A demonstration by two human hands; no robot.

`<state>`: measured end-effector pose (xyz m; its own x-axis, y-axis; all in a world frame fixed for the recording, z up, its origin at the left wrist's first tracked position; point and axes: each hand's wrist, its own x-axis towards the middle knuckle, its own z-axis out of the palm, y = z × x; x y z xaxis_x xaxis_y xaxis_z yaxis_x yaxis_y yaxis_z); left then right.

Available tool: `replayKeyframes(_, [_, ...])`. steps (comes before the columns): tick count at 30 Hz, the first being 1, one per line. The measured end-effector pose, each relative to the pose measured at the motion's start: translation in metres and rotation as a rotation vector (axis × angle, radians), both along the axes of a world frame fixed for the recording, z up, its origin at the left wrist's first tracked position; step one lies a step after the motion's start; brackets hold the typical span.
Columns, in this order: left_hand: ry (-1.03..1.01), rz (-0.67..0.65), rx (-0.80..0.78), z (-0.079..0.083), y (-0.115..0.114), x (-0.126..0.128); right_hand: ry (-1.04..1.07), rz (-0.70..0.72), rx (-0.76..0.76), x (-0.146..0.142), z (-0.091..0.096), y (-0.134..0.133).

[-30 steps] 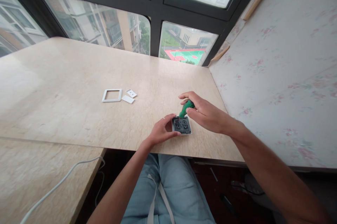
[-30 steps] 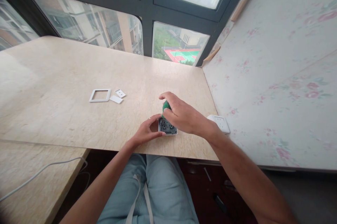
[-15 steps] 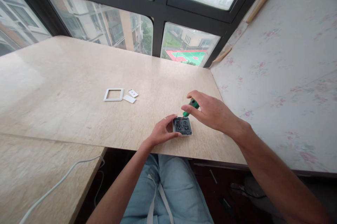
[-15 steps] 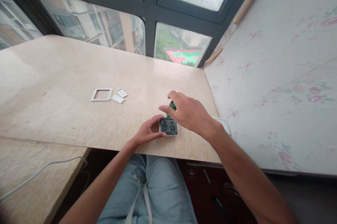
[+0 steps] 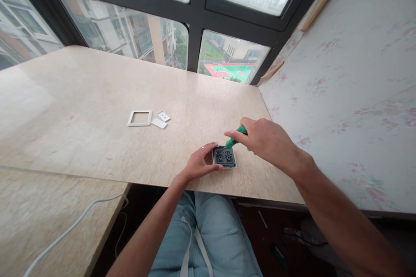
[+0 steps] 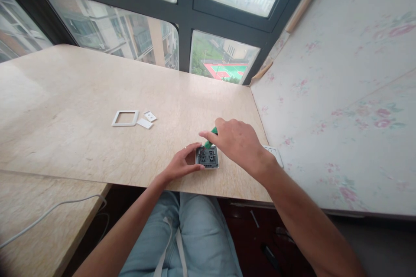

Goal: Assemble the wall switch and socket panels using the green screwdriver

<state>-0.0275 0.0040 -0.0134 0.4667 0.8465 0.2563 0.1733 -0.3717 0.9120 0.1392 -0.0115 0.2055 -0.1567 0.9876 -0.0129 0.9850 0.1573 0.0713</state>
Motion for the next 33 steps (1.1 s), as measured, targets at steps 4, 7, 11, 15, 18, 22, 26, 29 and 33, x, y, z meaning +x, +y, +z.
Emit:
replayKeyframes(4, [-0.005, -0.002, -0.018, 0.000, 0.000, 0.000, -0.068, -0.039, 0.023, 0.001, -0.003, 0.001])
replayKeyframes(7, [-0.019, -0.011, -0.015, -0.001, 0.000, 0.001, 0.141, 0.060, -0.058, 0.008, -0.007, -0.001])
replayKeyframes(11, [-0.016, -0.004, 0.001, -0.001, 0.001, 0.001, 0.456, 0.307, -0.136, 0.018, -0.014, -0.005])
replayKeyframes(15, [-0.017, -0.010, -0.006, -0.001, 0.001, 0.001, 0.560, 0.368, -0.193, 0.016, -0.015, -0.005])
replayKeyframes(18, [-0.027, -0.024, -0.019, -0.002, 0.001, 0.001, 0.502, 0.249, -0.156, 0.010, -0.011, -0.003])
replayKeyframes(22, [-0.024, -0.019, -0.016, -0.003, 0.001, 0.001, 0.283, 0.107, -0.069, 0.003, -0.006, 0.000])
replayKeyframes(26, [-0.004, -0.002, -0.015, -0.002, 0.000, 0.000, 0.117, 0.126, 0.008, 0.003, -0.008, 0.004])
replayKeyframes(29, [-0.007, -0.002, -0.013, -0.001, 0.000, 0.000, 0.037, 0.033, 0.035, 0.006, -0.008, 0.005])
replayKeyframes(33, [-0.013, -0.012, -0.010, 0.000, 0.000, 0.001, 0.204, 0.098, -0.094, 0.010, -0.006, -0.001])
